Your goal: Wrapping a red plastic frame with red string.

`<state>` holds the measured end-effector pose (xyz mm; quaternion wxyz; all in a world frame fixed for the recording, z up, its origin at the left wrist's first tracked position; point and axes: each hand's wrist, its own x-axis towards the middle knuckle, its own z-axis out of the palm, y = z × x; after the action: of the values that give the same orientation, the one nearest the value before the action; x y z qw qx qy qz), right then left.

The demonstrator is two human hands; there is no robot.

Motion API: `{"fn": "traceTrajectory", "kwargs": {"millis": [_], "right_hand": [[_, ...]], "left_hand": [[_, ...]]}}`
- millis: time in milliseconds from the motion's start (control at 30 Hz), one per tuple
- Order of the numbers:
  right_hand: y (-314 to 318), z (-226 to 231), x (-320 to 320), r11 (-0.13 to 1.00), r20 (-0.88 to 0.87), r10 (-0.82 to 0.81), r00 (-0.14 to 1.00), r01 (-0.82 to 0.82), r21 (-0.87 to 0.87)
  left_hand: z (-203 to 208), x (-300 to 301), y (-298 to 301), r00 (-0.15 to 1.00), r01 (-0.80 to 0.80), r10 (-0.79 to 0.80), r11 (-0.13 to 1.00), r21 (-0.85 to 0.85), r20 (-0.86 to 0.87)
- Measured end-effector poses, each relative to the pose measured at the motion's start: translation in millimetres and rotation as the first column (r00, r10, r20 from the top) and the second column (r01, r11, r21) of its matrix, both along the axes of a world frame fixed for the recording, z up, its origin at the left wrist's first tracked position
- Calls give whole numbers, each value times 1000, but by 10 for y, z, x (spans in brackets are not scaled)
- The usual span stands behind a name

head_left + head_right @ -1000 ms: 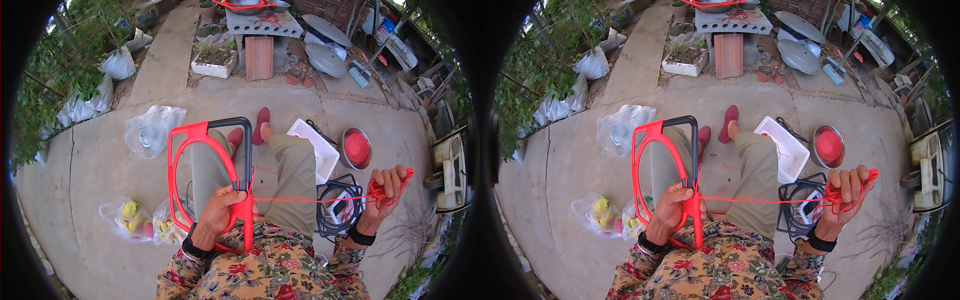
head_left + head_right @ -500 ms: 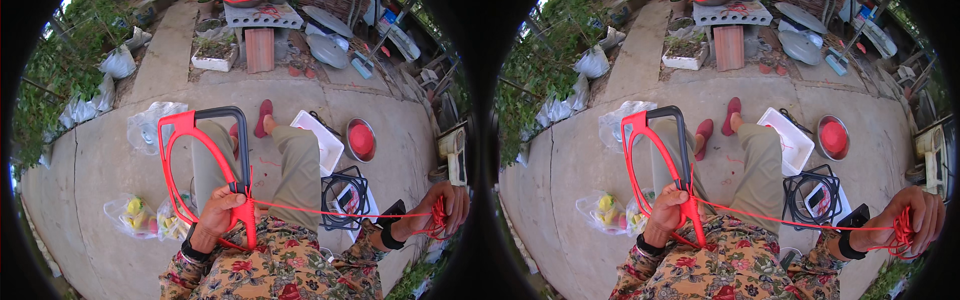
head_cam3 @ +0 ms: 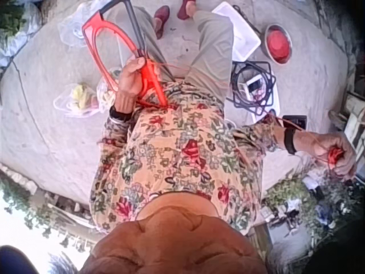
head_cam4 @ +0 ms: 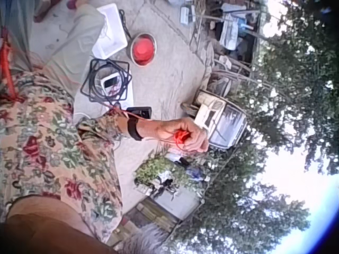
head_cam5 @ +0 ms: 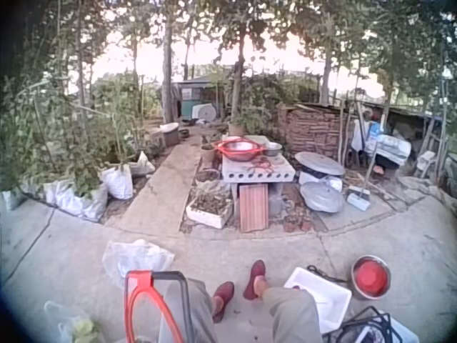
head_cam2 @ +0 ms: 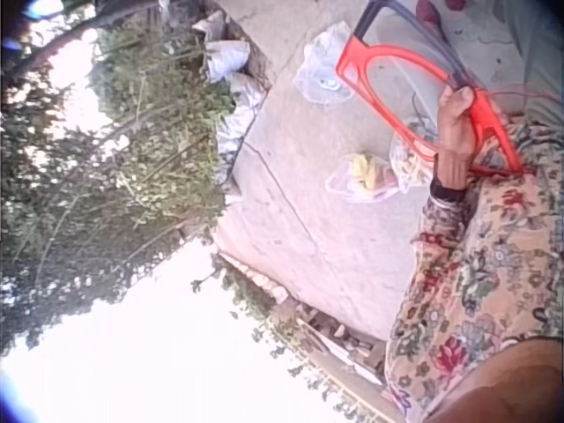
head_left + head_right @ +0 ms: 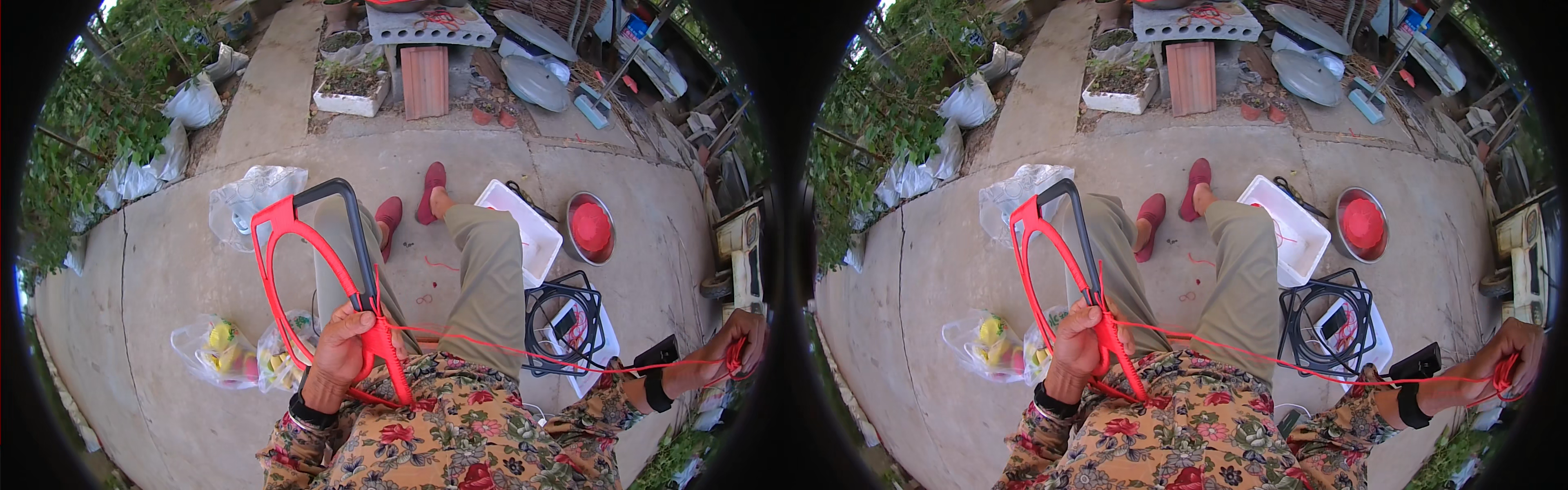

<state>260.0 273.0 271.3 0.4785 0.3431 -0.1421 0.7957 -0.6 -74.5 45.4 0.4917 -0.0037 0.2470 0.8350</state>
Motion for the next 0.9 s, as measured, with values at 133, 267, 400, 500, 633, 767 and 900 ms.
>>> {"fn": "traceTrajectory", "kwargs": {"millis": [133,267,400,500,633,767,900], "right_hand": [[-36,-241,-144,996,320,16,947,-45,82],[-501,-743,-665,993,600,-89,795,25,115],[-1047,-1294,-1057,933,883,122,454,-356,54],[-1374,-1401,-1234,797,987,-83,141,-585,151],[-1606,-1508,-1443,609,919,-342,198,-697,377],[-1809,-1590,-1503,574,854,-423,303,-641,511],[-1846,-1747,-1469,525,742,-587,324,-545,654]], "left_hand": [[35,19,-4,1000,18,-18,1000,5,3],[39,5,50,995,86,-80,991,100,-66],[68,41,-51,994,43,-28,989,143,-103],[93,40,-38,990,46,-26,989,141,-142],[122,30,-51,993,66,-49,985,158,-110],[184,86,-13,990,-61,59,998,-8,-129],[95,90,-12,988,-127,113,983,-136,-104]]}}
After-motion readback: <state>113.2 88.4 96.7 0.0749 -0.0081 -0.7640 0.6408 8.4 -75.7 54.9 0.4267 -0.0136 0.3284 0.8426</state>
